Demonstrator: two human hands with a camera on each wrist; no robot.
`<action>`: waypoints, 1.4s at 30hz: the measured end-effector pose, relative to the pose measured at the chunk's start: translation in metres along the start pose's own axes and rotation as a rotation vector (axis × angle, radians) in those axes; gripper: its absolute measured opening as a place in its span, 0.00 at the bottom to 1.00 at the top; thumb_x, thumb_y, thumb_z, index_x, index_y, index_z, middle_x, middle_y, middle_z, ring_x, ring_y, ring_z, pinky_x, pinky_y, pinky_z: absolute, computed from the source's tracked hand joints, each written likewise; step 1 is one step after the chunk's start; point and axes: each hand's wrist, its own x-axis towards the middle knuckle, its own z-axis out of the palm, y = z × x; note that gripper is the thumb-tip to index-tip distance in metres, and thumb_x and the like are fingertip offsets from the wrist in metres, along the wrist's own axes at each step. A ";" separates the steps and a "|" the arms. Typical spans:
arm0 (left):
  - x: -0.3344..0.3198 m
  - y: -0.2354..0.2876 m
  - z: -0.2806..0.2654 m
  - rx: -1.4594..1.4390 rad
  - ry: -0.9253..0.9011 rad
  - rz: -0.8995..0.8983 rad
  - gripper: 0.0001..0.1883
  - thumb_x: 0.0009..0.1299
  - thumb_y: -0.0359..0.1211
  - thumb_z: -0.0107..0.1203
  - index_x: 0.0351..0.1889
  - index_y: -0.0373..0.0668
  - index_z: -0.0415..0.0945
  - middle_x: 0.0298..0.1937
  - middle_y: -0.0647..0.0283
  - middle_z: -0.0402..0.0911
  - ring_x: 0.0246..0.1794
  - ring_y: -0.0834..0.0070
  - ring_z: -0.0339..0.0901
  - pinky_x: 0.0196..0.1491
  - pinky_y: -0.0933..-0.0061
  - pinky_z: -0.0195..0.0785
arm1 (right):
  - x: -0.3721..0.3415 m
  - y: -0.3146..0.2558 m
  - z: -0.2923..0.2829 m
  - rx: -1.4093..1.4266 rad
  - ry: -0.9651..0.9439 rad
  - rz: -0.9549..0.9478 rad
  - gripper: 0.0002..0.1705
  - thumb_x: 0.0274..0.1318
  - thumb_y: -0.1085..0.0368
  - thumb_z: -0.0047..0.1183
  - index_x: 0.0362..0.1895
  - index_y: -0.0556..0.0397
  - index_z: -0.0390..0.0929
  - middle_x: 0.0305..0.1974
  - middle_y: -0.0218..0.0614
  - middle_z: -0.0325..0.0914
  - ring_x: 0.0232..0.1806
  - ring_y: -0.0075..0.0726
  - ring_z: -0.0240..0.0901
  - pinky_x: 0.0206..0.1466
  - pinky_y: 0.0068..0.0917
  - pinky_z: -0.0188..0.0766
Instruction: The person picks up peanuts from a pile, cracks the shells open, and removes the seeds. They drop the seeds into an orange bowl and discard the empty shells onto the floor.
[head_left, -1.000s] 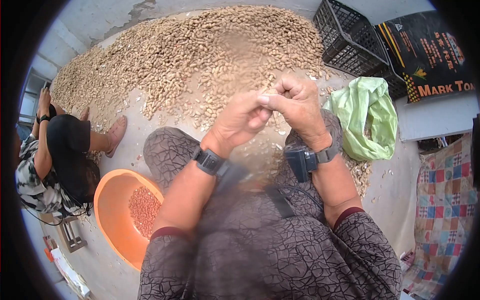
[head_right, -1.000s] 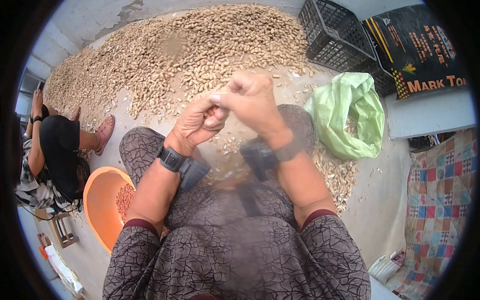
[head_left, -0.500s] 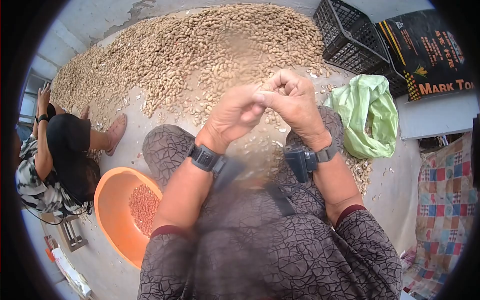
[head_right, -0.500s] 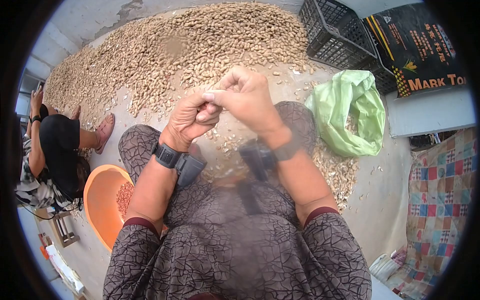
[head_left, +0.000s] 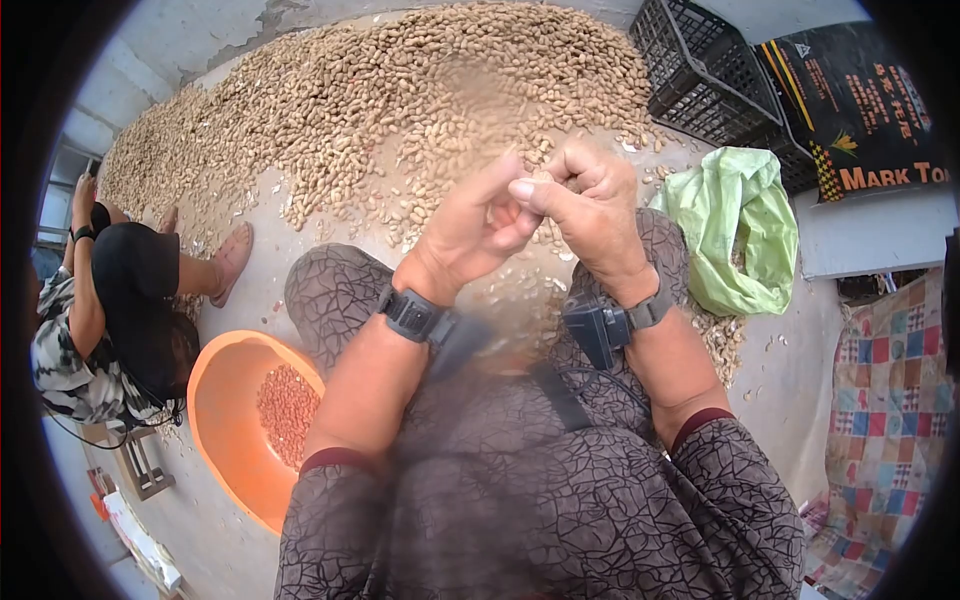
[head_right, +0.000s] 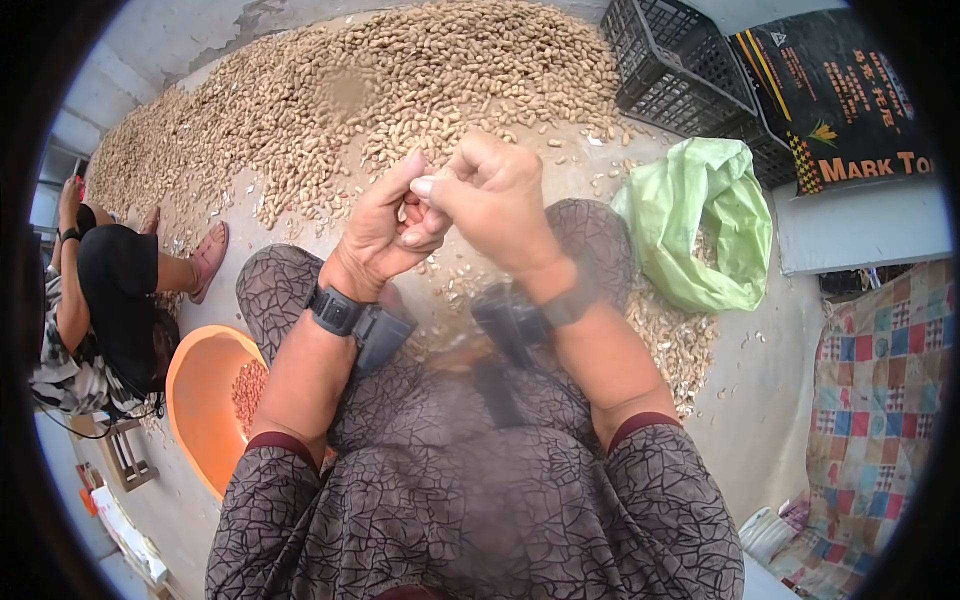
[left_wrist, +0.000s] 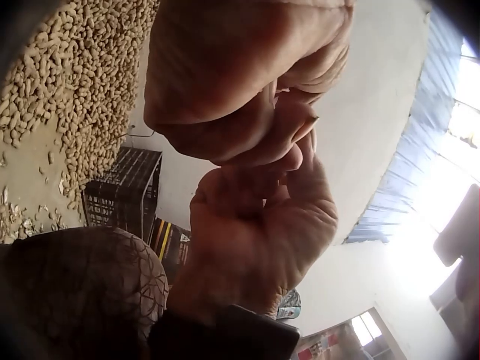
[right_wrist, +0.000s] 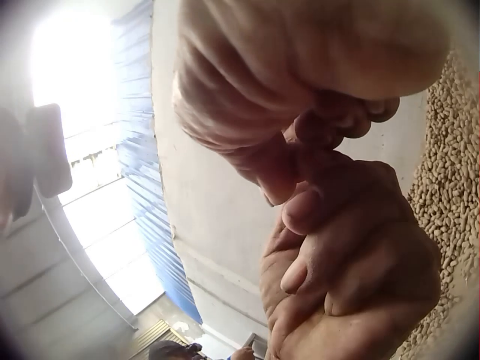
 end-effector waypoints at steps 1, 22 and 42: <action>-0.001 0.000 -0.001 0.013 0.031 0.010 0.14 0.71 0.42 0.44 0.30 0.43 0.71 0.23 0.68 0.72 0.14 0.87 0.62 0.14 0.88 0.49 | 0.000 0.000 0.000 0.000 0.001 0.002 0.15 0.44 0.74 0.58 0.14 0.56 0.65 0.16 0.32 0.72 0.19 0.19 0.72 0.18 0.17 0.65; -0.001 0.008 -0.004 0.129 0.129 0.044 0.12 0.70 0.38 0.46 0.33 0.38 0.71 0.23 0.65 0.73 0.14 0.88 0.60 0.13 0.91 0.48 | 0.012 0.016 -0.016 -0.079 -0.130 0.008 0.05 0.48 0.71 0.56 0.26 0.61 0.76 0.22 0.29 0.76 0.24 0.16 0.70 0.26 0.14 0.65; -0.007 0.009 0.019 0.160 0.119 0.267 0.11 0.71 0.34 0.45 0.34 0.34 0.69 0.26 0.64 0.73 0.15 0.91 0.58 0.15 0.92 0.50 | 0.013 0.006 -0.003 0.298 -0.132 0.283 0.14 0.56 0.63 0.49 0.43 0.60 0.75 0.23 0.22 0.70 0.15 0.08 0.51 0.16 0.08 0.46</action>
